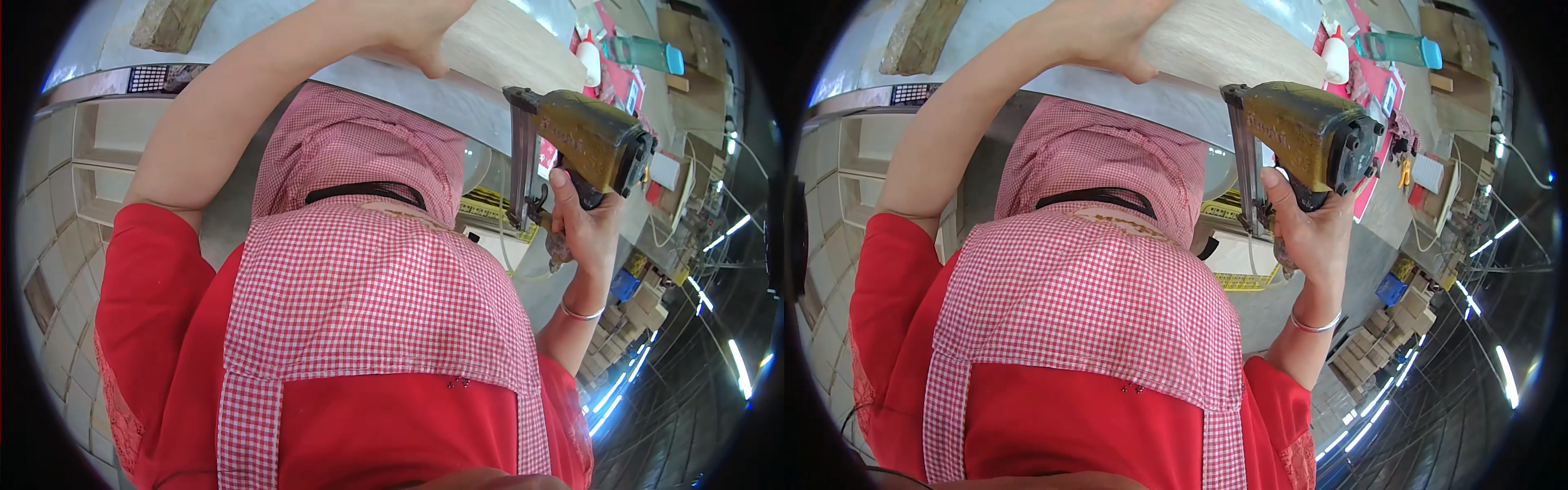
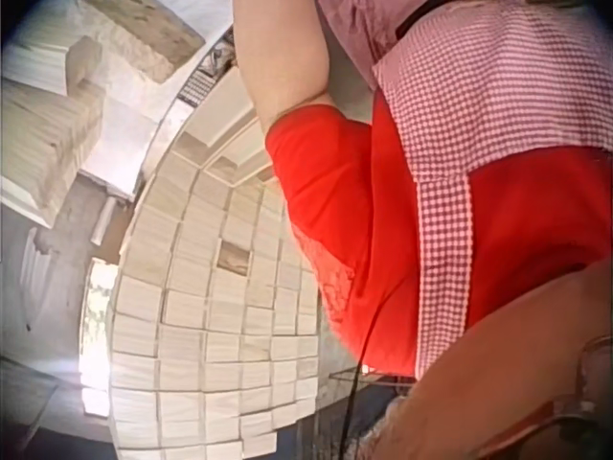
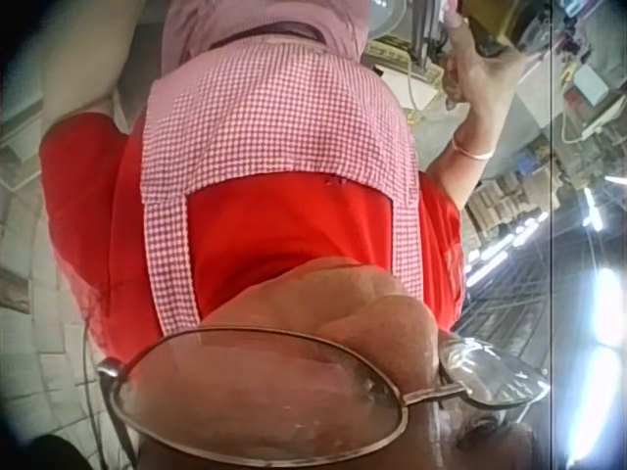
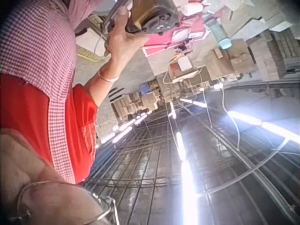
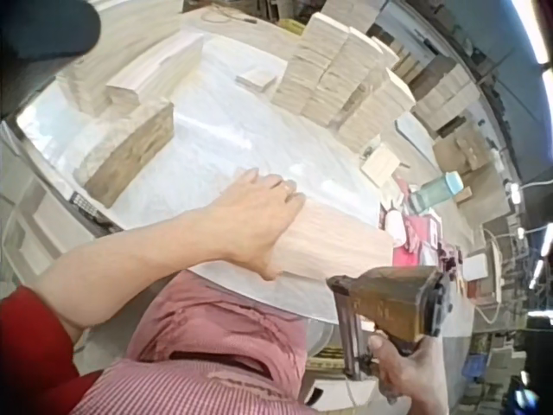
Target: Assembling wooden drawers or boxes using glue and a pneumatic nail gun.
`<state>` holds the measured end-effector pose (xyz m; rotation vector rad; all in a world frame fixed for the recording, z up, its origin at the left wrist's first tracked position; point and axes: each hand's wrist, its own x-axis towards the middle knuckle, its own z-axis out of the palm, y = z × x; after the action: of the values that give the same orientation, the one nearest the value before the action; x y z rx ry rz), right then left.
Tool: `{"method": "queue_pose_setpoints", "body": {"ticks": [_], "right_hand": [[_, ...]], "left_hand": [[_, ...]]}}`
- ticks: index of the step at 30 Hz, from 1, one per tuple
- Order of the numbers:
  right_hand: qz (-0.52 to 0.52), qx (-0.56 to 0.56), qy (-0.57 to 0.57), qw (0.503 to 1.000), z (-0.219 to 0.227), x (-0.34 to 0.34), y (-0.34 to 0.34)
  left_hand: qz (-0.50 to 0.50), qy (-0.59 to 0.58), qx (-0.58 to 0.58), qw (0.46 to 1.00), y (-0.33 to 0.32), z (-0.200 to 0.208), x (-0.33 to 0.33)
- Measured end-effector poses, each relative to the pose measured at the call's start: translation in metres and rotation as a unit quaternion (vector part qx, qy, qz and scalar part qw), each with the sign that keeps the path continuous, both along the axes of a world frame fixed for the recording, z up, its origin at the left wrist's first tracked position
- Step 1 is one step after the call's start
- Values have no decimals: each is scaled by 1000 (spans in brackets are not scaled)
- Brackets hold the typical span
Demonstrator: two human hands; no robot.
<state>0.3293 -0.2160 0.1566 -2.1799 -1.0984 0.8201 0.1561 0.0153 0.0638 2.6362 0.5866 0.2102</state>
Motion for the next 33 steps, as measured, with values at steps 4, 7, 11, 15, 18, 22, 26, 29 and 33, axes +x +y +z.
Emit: {"method": "queue_pose_setpoints", "body": {"ticks": [4, 7, 11, 15, 18, 22, 26, 29, 33], "right_hand": [[-5, -13, 10, 1000, 3, -10, 13], [-16, -15, 17, 1000, -4, -13, 13], [-70, 13, 60, 996, -10, -19, 11], [-64, -8, 39, 997, -9, -16, 10], [-19, -78, -26, 996, -6, -13, 15], [-45, -2, -28, 999, -4, -21, 13], [-33, 2, -2, 999, 3, -22, 13], [-18, 7, 22, 1000, 11, -32, 18], [29, 4, 53, 998, 23, -33, 20]], "left_hand": [[27, 30, 23, 999, 5, 12, -10], [13, -26, -55, 998, 5, -9, -1], [36, 28, 53, 998, 6, 34, -7], [37, 34, 34, 998, 7, 31, -7], [38, 4, 17, 999, 9, 18, -17], [7, -161, -27, 987, 10, -9, -69], [12, -221, -34, 975, 26, -57, -103], [-25, -269, -164, 949, 27, -74, -102], [46, -245, -178, 952, 13, -53, -53]]}}
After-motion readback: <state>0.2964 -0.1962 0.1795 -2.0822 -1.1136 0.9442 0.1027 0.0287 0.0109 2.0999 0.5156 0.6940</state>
